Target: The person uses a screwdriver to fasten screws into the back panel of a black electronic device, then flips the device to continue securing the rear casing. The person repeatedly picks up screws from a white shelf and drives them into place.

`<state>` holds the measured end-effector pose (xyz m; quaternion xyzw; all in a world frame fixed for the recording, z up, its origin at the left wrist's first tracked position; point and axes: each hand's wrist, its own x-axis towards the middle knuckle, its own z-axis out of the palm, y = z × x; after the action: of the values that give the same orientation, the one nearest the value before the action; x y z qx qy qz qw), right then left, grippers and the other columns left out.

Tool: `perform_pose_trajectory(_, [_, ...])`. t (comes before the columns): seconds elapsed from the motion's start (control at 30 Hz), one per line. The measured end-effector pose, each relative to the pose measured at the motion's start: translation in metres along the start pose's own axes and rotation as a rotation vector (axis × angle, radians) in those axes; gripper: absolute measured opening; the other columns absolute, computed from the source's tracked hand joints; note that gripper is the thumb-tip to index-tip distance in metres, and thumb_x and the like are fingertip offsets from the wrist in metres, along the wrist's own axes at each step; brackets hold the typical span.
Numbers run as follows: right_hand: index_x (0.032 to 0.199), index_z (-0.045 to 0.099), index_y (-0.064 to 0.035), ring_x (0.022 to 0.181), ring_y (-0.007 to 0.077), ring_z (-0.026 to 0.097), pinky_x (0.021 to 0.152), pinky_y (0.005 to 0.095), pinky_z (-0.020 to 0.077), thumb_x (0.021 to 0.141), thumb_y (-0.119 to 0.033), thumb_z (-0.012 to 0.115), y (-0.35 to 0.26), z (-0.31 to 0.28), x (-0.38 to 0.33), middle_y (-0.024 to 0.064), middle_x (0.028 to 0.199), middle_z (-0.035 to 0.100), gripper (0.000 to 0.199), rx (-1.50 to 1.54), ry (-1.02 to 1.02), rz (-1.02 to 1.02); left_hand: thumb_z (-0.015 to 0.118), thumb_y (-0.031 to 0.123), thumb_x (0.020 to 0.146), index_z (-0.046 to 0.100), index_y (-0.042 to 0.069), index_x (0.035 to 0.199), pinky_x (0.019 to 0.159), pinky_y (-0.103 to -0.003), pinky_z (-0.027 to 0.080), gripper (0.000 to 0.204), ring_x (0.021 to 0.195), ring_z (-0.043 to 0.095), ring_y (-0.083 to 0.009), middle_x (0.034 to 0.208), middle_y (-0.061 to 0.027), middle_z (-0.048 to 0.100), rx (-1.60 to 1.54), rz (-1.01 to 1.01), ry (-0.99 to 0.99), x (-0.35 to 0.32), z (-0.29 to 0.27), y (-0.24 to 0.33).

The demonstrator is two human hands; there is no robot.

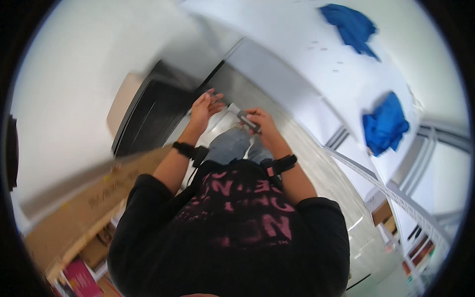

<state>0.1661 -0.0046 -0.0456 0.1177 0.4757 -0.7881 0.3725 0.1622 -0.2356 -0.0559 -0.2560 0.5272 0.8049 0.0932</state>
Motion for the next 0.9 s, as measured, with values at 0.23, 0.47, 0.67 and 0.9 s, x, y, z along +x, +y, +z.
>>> perform_pose_trajectory(0.23, [0.109,0.059,-0.0036,0.056,0.0089,0.051,0.051,0.0204,0.0405,0.086,-0.019,0.054,0.100,0.061,0.020,0.0069,0.085,0.068,0.027,-0.097,-0.153,0.237,0.041,0.017,0.098,0.050,0.006,0.116,0.075,-0.033,0.053,0.023,0.081,0.062,-0.0205,0.103,-0.0109,0.063,-0.301,-0.023,0.374,-0.062,-0.127,-0.060])
perform_pose_trajectory(0.47, [0.109,0.060,-0.0089,0.059,0.0084,0.050,0.056,0.0213,0.0401,0.087,-0.018,0.056,0.208,0.115,0.022,0.0000,0.090,0.060,0.024,-0.149,-0.077,0.291,0.042,0.017,0.098,0.051,0.007,0.117,0.075,-0.032,0.053,0.023,0.087,0.060,-0.0201,0.106,-0.0105,0.061,-0.358,-0.150,0.444,-0.098,-0.238,-0.098])
perform_pose_trajectory(0.67, [0.111,0.060,-0.0104,0.061,0.0105,0.055,0.058,0.0237,0.0420,0.087,-0.024,0.059,0.287,0.153,0.023,0.0010,0.086,0.058,0.028,-0.033,0.034,0.293,0.043,0.018,0.097,0.049,0.010,0.117,0.075,-0.032,0.052,0.022,0.082,0.059,-0.0186,0.102,-0.0068,0.059,-0.230,-0.144,0.351,-0.111,-0.312,-0.108])
perform_pose_trajectory(0.9, [0.111,0.059,-0.0119,0.062,0.0105,0.058,0.057,0.0242,0.0419,0.091,-0.029,0.054,0.326,0.184,0.017,0.0015,0.088,0.064,0.027,0.013,0.080,0.290,0.047,0.019,0.097,0.055,0.011,0.112,0.067,-0.029,0.047,0.019,0.080,0.057,-0.0159,0.096,-0.0037,0.060,-0.113,-0.167,0.342,-0.110,-0.335,-0.094])
